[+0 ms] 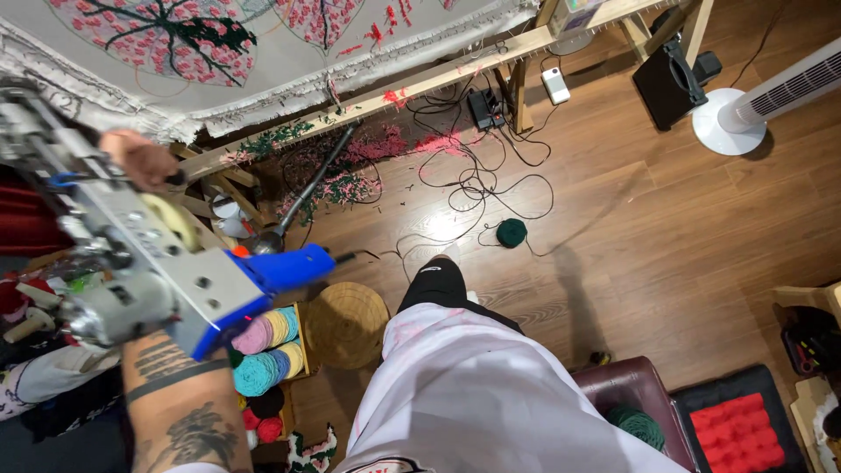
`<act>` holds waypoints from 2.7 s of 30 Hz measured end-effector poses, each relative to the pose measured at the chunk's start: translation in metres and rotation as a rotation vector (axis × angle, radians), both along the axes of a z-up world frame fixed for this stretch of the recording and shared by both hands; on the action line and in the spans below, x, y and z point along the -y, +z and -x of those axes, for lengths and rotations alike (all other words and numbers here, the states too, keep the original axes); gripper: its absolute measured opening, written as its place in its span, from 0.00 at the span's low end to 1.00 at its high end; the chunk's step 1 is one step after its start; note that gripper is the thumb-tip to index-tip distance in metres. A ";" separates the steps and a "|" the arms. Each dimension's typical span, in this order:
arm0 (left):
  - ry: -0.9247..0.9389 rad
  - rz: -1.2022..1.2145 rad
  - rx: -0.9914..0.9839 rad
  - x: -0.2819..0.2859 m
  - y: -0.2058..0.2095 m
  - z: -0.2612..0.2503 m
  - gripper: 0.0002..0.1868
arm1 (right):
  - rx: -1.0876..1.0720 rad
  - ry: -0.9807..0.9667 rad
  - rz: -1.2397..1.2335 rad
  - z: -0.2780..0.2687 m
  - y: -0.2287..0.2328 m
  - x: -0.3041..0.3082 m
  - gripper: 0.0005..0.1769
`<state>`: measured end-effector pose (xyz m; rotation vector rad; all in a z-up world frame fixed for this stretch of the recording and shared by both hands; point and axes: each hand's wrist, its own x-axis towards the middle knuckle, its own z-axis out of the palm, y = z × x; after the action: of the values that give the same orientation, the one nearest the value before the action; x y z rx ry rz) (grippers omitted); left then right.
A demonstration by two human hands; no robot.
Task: Threading a rug tufting gun and using it to apply yarn to a design on a rug canvas.
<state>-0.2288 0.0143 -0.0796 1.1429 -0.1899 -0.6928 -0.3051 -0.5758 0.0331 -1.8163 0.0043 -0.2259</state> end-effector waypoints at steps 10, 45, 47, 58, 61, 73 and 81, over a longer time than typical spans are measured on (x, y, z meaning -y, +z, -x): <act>-0.067 0.041 -0.098 0.046 -0.070 -0.023 0.12 | -0.053 0.050 -0.041 -0.015 -0.054 -0.117 0.06; -0.361 -0.307 0.444 0.126 -0.027 -0.036 0.11 | -0.202 0.021 -0.094 0.032 -0.065 -0.205 0.06; -0.401 -0.317 0.495 0.127 0.008 -0.024 0.10 | -0.196 0.036 -0.107 0.033 -0.065 -0.209 0.05; -0.330 -0.566 0.736 0.124 0.029 -0.019 0.18 | -0.199 0.046 -0.146 0.044 -0.048 -0.233 0.08; -0.316 -0.424 0.821 0.129 0.065 -0.014 0.14 | -0.181 0.090 -0.207 0.041 -0.042 -0.242 0.09; -0.411 -0.393 0.759 0.122 0.039 -0.039 0.10 | -0.067 0.133 -0.219 0.037 -0.027 -0.258 0.07; -0.405 -0.372 0.758 0.108 0.068 -0.032 0.06 | -0.003 0.094 -0.163 0.038 -0.026 -0.250 0.05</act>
<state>-0.1970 -0.0938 -0.0111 1.7163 -0.9871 -0.6298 -0.3435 -0.3254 0.0073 -1.6504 -0.0585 -0.1520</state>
